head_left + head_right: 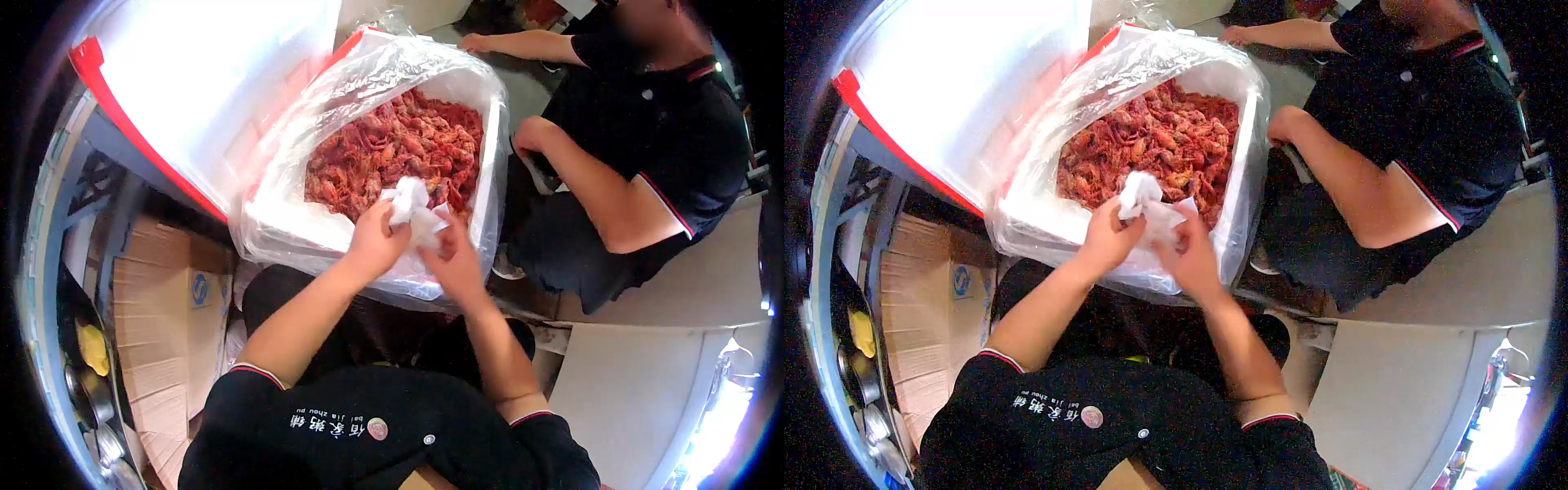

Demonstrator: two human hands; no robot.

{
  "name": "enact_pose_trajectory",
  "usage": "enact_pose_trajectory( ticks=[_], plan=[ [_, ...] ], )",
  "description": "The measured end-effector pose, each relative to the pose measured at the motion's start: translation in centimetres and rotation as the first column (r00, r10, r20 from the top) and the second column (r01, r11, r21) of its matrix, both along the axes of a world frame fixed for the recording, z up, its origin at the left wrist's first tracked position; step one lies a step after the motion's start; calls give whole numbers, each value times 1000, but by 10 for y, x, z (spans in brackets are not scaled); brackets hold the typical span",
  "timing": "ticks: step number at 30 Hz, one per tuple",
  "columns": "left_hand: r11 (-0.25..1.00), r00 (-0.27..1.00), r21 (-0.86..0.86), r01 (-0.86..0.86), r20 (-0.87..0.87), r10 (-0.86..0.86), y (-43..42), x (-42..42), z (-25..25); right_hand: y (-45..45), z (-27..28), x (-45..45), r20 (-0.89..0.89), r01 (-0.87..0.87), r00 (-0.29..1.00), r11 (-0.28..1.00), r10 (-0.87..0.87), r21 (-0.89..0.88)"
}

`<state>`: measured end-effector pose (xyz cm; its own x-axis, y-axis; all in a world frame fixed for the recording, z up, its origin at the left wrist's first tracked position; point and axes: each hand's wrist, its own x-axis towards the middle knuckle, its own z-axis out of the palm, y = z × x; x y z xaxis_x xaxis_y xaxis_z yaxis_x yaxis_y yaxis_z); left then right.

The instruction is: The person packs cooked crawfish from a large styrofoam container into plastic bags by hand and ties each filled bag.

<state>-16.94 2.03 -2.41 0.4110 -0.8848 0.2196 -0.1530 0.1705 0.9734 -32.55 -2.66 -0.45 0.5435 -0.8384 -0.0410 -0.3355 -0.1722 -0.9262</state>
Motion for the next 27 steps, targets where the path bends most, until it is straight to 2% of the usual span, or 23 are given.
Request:
enact_pose_trajectory(
  ticks=[1, 3, 4, 5, 7, 8, 9, 10, 11, 13, 14, 15, 16, 17, 18, 19, 20, 21, 22, 23, 24, 25, 27],
  plan=[
    [1000, 1000, 1, 3, 1, -3, 4, 4, 15, -10, 11, -5, -166, 82, 982, 996, -85, -26],
    [959, 975, 277, 57, 190, -113, 16, 9, 43, -21, 14, -18, -186, 140, 969, 981, -164, -134],
    [982, 972, 133, 133, 176, -155, 18, 12, 42, -25, 9, -30, -136, 196, 965, 963, -223, -184],
    [983, 972, 130, 126, 183, -149, 24, 18, 43, -27, 6, -41, -82, 250, 958, 940, -275, -232],
    [993, 896, 44, 114, 427, -122, 42, 30, 50, -12, 22, -60, 22, 400, 905, 836, -424, -376],
    [983, 905, 143, 115, 393, -163, 52, 35, 56, -5, 30, -67, -18, 356, 914, 821, -406, -447],
    [981, 905, 153, 116, 390, -168, 55, 36, 54, 1, 42, -73, -62, 304, 919, 801, -388, -516],
    [991, 882, 79, 107, 453, -131, 56, 36, 51, 5, 54, -76, -386, 194, 848, 890, -364, -412],
    [995, 856, 4, 104, 509, -91, 58, 35, 49, 0, 49, -81, -560, 128, 776, 943, -289, -308],
    [995, 852, -56, 78, 522, -38, 58, 25, 57, 6, 59, -80, -529, -36, 803, 863, -275, -503],
    [998, 884, 0, 57, 465, -50, 57, 22, 60, 8, 66, -77, -538, -44, 798, 865, -271, -501],
    [998, 911, 58, 39, 408, -60, 56, 19, 60, 10, 77, -69, -383, -24, 865, 734, -326, -679],
    [1000, 916, 1, 15, 402, -14, 51, 16, 56, 9, 83, -62, -212, 22, 916, 571, -340, -821],
    [1000, 917, 4, 9, 399, -10, 49, 15, 57, 4, 84, -57, -216, 16, 918, 573, -333, -819],
    [994, 984, 108, 16, 177, -35, 47, 13, 59, -1, 83, -51, -176, 14, 955, 629, -238, -777],
    [978, 998, 204, 47, -55, -36, 45, 12, 61, -4, 81, -46, -126, 7, 981, 682, -145, -732],
    [990, 987, 141, -8, -160, 31, 37, 9, 55, -3, 75, -44, -169, 69, 972, 889, -162, -452],
    [990, 986, 143, -14, -161, 37, 34, 11, 55, -8, 66, -44, -171, 63, 973, 890, -155, -451],
    [992, 935, 104, -67, -339, 99, 31, 12, 54, -16, 52, -47, 34, 241, 971, 963, -238, -122],
    [989, 849, 72, -129, -507, 148, 26, 14, 53, -26, 37, -48, 194, 321, 908, 915, -371, 247],
    [986, 774, -81, -149, -630, 65, 20, 16, 59, -28, 35, -39, 306, 396, 871, 918, -384, 23],
    [985, 778, -78, -155, -625, 73, 19, 21, 64, -26, 48, -42, 418, 318, 811, 907, -411, 276],
    [1000, 785, 5, 30, -619, -20, 25, 35, 75, -32, 44, -46, 386, 211, 874, 946, -296, 247]
  ],
)
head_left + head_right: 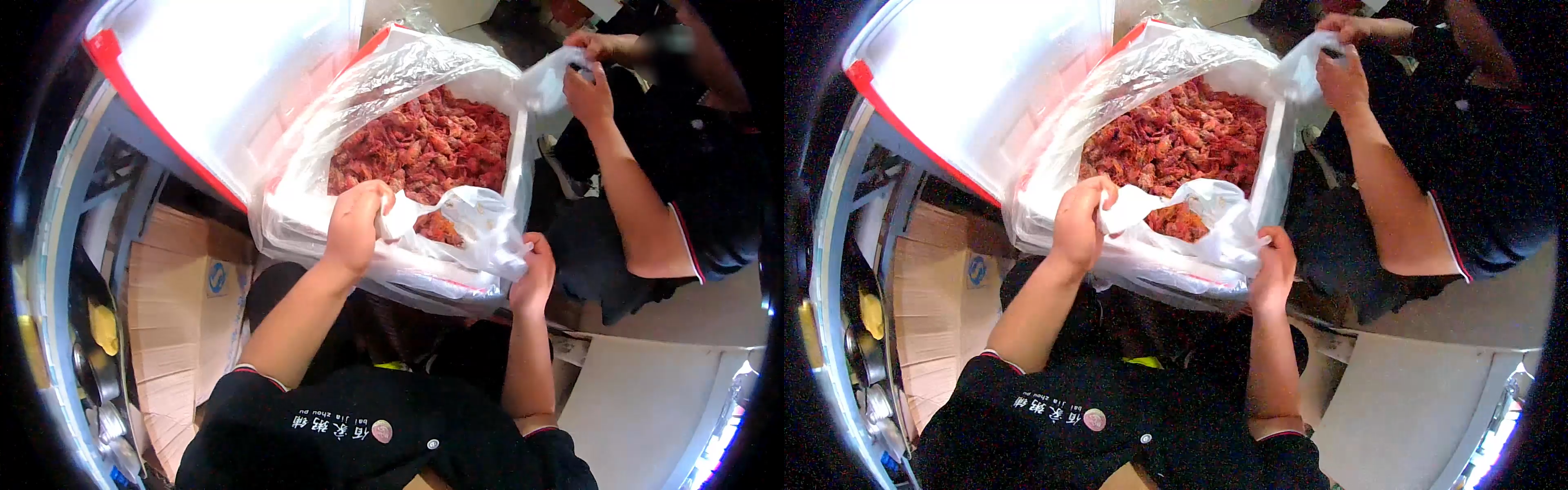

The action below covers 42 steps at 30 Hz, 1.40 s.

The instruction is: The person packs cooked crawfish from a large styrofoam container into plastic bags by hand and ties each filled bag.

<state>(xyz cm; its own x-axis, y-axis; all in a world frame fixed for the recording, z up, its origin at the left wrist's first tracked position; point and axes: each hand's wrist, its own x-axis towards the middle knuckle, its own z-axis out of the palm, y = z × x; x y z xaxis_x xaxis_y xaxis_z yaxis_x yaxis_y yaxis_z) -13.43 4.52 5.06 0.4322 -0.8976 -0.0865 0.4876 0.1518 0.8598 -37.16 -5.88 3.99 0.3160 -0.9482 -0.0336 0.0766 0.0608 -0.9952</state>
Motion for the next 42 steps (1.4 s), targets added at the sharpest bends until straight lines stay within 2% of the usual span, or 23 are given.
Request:
enact_pose_trajectory(
  ticks=[1, 2, 3, 4, 5, 7, 8, 10, 11, 14, 17, 19, 22, 26, 28, 29, 31, 34, 36, 37, 39, 40, 42],
  plan=[
    [999, 901, -46, -28, 432, 45, -7, 9, -6, 1, -1, 2, -285, -72, 959, 975, 8, -213],
    [999, 897, -36, -22, 441, 36, -6, 10, -4, 5, -1, 3, -539, -194, 841, 902, -50, -386],
    [979, 732, 202, -21, 671, -123, -3, 8, 15, 13, 8, 17, -622, -270, 762, 785, -180, -558],
    [903, 507, 421, -86, 799, -324, -3, 6, 23, 11, 8, 23, -618, -260, 767, 796, -174, -547],
    [952, 472, 275, -134, 862, -183, -3, 7, 13, 9, 6, 28, -653, -225, 711, 796, -260, -562],
    [943, 427, 269, -195, 889, -166, 4, 9, 10, 5, 2, 26, -672, -133, 624, 793, -399, -594],
    [937, 387, 241, -254, 913, -130, 7, 12, 10, -4, -2, 23, -516, -118, 692, 627, -505, -770],
    [882, 374, 420, -213, 869, -323, 18, 25, 11, 2, 23, 12, -651, -76, 675, 844, -348, -530],
    [805, 359, 567, -174, 798, -484, 19, 28, 11, 7, 33, 14, -668, -111, 652, 826, -358, -552],
    [934, 255, 310, -178, 931, -260, 11, 13, -2, 8, 36, 11, -747, -263, 568, 784, -345, -562],
    [927, 463, 298, -229, 871, -166, -13, -18, -11, 18, 81, 26, -602, -318, 598, 533, -529, -784],
    [944, 544, 290, -158, 824, -162, -22, -36, -10, 23, 106, 41, -529, -294, 780, 550, -335, -782],
    [981, 562, 187, -44, 817, -130, -18, -29, -18, -22, 70, 119, -379, -252, 920, 590, -99, -767],
    [969, 421, 56, -239, 906, 52, 0, -2, -21, -129, -44, 186, -787, -428, 559, 721, -263, -545],
    [956, 394, 71, -285, 918, 50, 10, 4, -20, -167, -97, 193, -821, -509, 507, 678, -262, -530],
    [960, 562, 182, -213, 826, -32, 16, 7, -20, -169, -101, 194, -825, -518, 497, 671, -270, -531],
    [953, 663, 220, -206, 748, -29, 20, 14, -23, -171, -107, 197, -906, -580, 415, 743, -85, -335],
    [961, 799, 204, -189, 601, 30, 22, 23, -38, -167, -105, 201, -918, -565, 375, 754, -127, -335],
    [993, 948, 88, -74, 316, 43, 19, 26, -42, -162, -89, 210, -899, -524, 418, 773, -133, -358],
    [993, 948, 86, -81, 314, 50, 16, 29, -36, -159, -82, 221, -823, -502, 535, 713, -190, -490],
    [988, 921, 37, 148, -368, -124, 17, 33, -17, -150, -84, 245, -697, -459, 678, 604, -236, -651],
    [987, 922, 43, 153, -367, -127, 17, 33, -17, -152, -88, 257, -739, -551, 620, 524, -263, -649],
    [986, 952, -25, 167, -256, -168, 16, 36, -18, -153, -96, 275, -897, -681, 350, 585, -269, -441]
  ],
)
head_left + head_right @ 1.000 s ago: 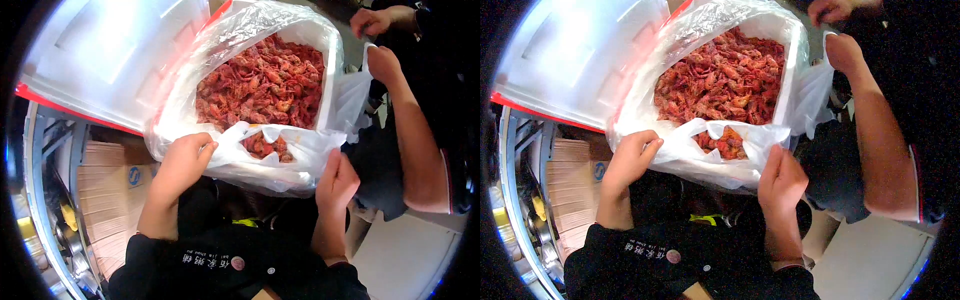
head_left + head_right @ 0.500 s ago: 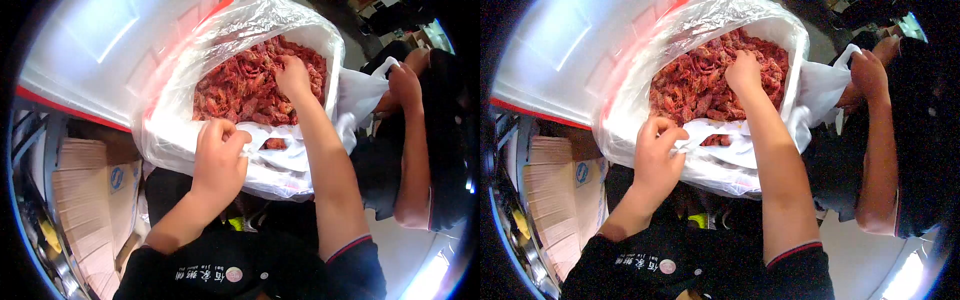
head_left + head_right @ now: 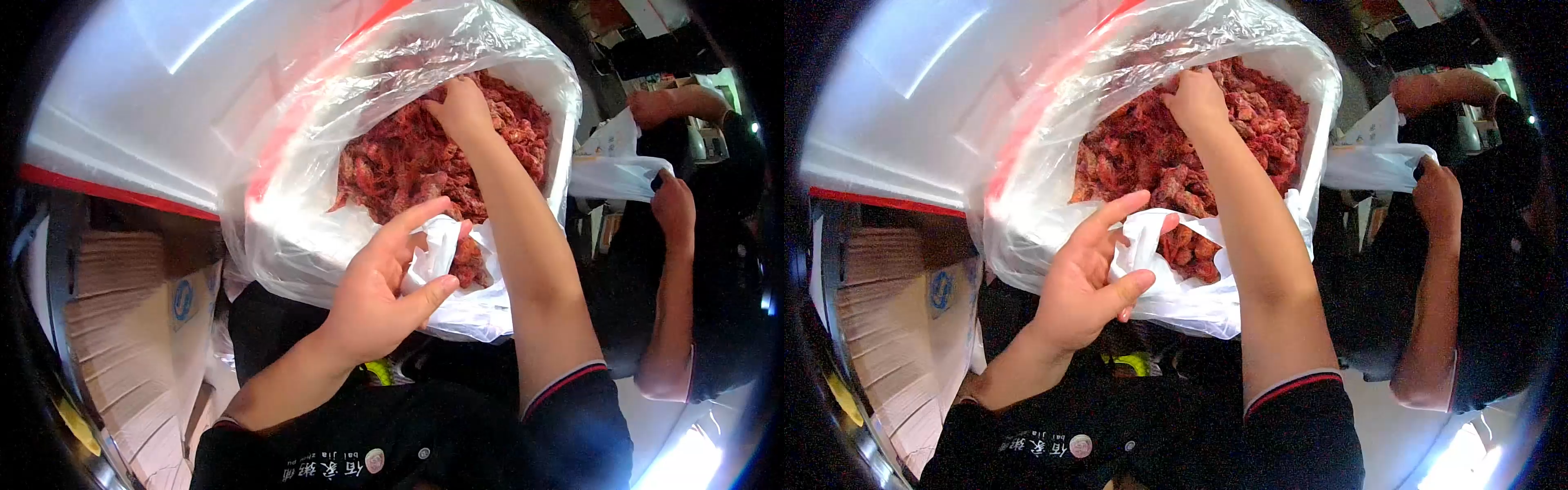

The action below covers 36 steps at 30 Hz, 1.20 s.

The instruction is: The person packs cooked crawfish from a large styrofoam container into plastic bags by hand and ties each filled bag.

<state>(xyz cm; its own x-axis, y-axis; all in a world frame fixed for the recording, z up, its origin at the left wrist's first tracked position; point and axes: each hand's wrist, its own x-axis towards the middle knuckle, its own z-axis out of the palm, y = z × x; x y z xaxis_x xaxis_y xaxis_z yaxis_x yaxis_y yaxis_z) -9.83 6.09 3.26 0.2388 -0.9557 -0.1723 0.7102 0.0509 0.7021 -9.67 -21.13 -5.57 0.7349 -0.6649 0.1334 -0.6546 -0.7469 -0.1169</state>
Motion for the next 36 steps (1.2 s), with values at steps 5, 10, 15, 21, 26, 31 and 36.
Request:
enact_pose_trajectory(
  ticks=[5, 10, 15, 21, 26, 31, 36],
  plan=[
    [994, 997, -85, -62, 32, 65, 3, 5, -11, 4, 22, -30, 67, 4, 998, 996, -10, 86],
    [990, 991, -69, -127, 32, 129, 5, -3, -11, 85, 99, -85, 653, -204, 581, 690, -486, 694],
    [942, 955, -158, -295, -76, 286, 15, -19, -9, 141, 47, -133, 739, -494, 656, 827, 151, 270],
    [975, 967, -165, -151, 181, 180, 23, -30, -10, 115, 77, -131, 371, -265, 923, 867, 101, 422],
    [959, 810, -270, -89, 540, 227, 11, -40, -17, 49, -9, -58, -61, 208, 978, 955, -200, 210],
    [962, 768, -259, -89, 597, 232, 7, -27, -17, 64, -14, -50, -241, 121, 967, 978, -78, 171],
    [958, 748, -270, -94, 616, 247, 5, -24, -20, 35, -16, -82, 283, -42, 959, 993, 9, 111]
  ],
)
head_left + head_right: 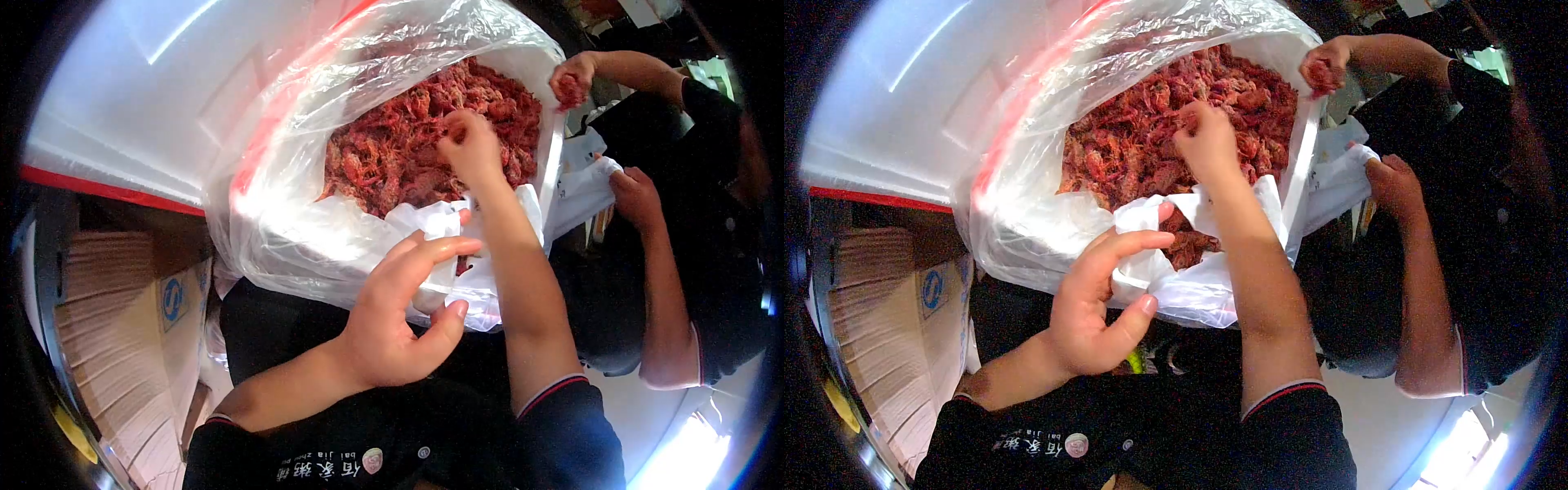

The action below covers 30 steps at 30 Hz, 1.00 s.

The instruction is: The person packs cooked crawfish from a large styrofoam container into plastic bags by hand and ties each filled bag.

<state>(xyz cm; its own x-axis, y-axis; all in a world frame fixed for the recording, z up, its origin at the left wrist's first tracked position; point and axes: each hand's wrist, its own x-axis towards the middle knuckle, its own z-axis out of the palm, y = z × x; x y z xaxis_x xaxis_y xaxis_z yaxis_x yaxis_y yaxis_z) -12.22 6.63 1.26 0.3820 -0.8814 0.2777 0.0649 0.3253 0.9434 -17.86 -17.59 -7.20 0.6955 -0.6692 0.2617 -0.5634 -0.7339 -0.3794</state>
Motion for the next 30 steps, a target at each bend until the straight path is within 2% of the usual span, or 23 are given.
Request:
enact_pose_trajectory(
  ticks=[2, 4, 5, 6, 8, 9, 10, 11, 12, 13, 14, 16, 17, 18, 20, 21, 23, 24, 26, 27, 29, 30],
  plan=[
    [999, 992, 53, 12, -126, -5, 2, -1, 1, -11, 9, -13, 136, 138, 968, 905, -209, 402],
    [994, 983, 103, 34, -184, -14, 4, 1, 6, 6, 42, -14, 368, -6, 782, 583, -504, 812],
    [991, 978, 127, 43, -210, -16, 4, 0, 6, 6, 53, -21, 365, -34, 743, 512, -561, 858],
    [987, 972, 151, 53, -236, -16, 4, 0, 7, 12, 62, -29, 368, -37, 742, 514, -560, 857],
    [990, 936, 139, 15, -351, 35, 4, -4, 7, 34, 78, -50, 566, -435, 727, 376, -389, 818],
    [992, 916, 123, 3, -398, 47, 4, -5, 8, 46, 85, -62, 460, -345, 870, 450, -175, 824],
    [994, 894, 107, -11, -444, 57, 4, -7, 8, 58, 91, -72, 298, -268, 954, 536, 32, 801],
    [994, 915, 109, 2, -401, 42, 5, -7, 8, 76, 102, -73, 179, -278, 960, 629, 217, 726],
    [995, 958, 96, 24, -285, 5, 6, -8, 7, 88, 111, -71, 29, -306, 926, 704, 376, 641],
    [996, 986, 80, 40, -164, -26, 7, -9, 6, 88, 113, -71, -39, -301, 914, 740, 404, 601],
    [997, 998, 61, 53, -45, -50, 8, -11, 5, 84, 122, -67, -117, -136, 957, 770, 264, 623],
    [919, 935, 214, 332, 53, -351, 11, -4, 27, 48, 89, -64, 22, -3, 1000, 778, -14, 628],
    [896, 921, 218, 386, -34, -389, 13, -11, 25, 31, 71, -56, -21, 5, 1000, 911, 4, 412],
    [897, 921, 217, 386, -33, -388, 12, -12, 23, 17, 52, -46, -66, 0, 998, 986, 11, 169],
    [861, 880, 194, 471, -28, -475, 11, -12, 21, 5, 14, -31, -216, -80, 973, 997, 80, 10],
    [863, 881, 193, 467, -27, -471, 10, -11, 21, 5, 6, -25, -216, -83, 973, 996, 83, 8],
    [881, 897, 169, 442, -64, -438, 9, -9, 21, 5, -8, -19, -481, -47, 876, 999, 29, -24],
    [889, 904, 159, 429, -84, -420, 8, -8, 20, 0, -15, -20, -483, -51, 875, 998, 34, -22],
    [897, 908, 138, 419, -82, -411, 7, -5, 18, -14, -22, -30, -344, -153, 903, 942, 256, 298],
    [903, 910, 114, 415, -76, -408, 7, -4, 17, -13, -18, -33, -346, -152, 903, 942, 255, 299],
    [906, 912, 109, 409, -57, -405, 7, -3, 13, -10, -8, -42, -102, -126, 979, 917, 176, 378],
    [909, 915, 106, 402, -39, -401, 8, -2, 11, -12, -3, -45, -102, -123, 980, 919, 173, 376]
  ],
)
